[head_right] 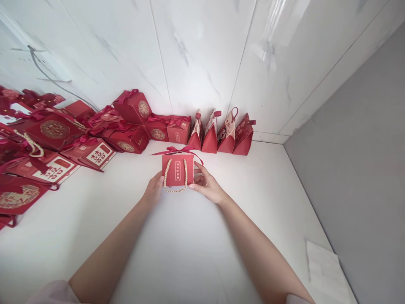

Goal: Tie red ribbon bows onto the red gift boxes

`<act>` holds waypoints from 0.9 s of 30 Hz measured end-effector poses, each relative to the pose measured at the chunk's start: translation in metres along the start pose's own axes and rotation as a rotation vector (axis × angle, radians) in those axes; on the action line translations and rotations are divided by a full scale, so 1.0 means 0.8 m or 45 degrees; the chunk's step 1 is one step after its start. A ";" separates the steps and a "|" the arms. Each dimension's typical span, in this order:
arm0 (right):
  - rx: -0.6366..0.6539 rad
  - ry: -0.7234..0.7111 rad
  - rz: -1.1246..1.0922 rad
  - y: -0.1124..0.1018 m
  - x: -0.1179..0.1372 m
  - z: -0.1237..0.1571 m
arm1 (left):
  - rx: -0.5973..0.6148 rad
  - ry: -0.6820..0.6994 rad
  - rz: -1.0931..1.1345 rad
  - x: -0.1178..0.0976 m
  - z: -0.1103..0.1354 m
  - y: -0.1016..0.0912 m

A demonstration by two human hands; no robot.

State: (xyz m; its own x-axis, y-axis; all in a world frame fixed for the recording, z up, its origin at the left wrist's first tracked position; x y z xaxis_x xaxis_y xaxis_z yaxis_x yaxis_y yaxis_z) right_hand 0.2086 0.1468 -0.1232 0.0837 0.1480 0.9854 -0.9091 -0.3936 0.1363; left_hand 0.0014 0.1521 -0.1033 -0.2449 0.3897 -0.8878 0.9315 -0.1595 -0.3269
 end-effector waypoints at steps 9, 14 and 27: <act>0.000 0.002 0.001 0.000 -0.002 0.000 | -0.003 -0.013 -0.026 -0.001 0.000 0.000; 0.001 -0.003 0.014 -0.001 -0.003 0.000 | -0.002 -0.018 -0.036 -0.004 0.000 0.000; -0.016 -0.003 0.034 0.000 -0.001 0.000 | 0.006 -0.006 -0.026 -0.003 0.000 0.000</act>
State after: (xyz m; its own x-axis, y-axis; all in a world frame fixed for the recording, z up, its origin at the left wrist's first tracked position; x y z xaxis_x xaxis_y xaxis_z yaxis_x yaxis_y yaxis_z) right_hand 0.2088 0.1467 -0.1237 0.0603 0.1353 0.9890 -0.9162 -0.3858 0.1086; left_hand 0.0023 0.1511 -0.1012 -0.2650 0.3889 -0.8823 0.9250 -0.1558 -0.3465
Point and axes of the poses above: each hand's wrist, its own z-axis away from the middle knuckle, its own y-axis out of the palm, x = y × z, the point moved 5 cm from there along -z, towards the middle knuckle, and after that the axes turned 11 degrees about y, right-handed, at the moved point
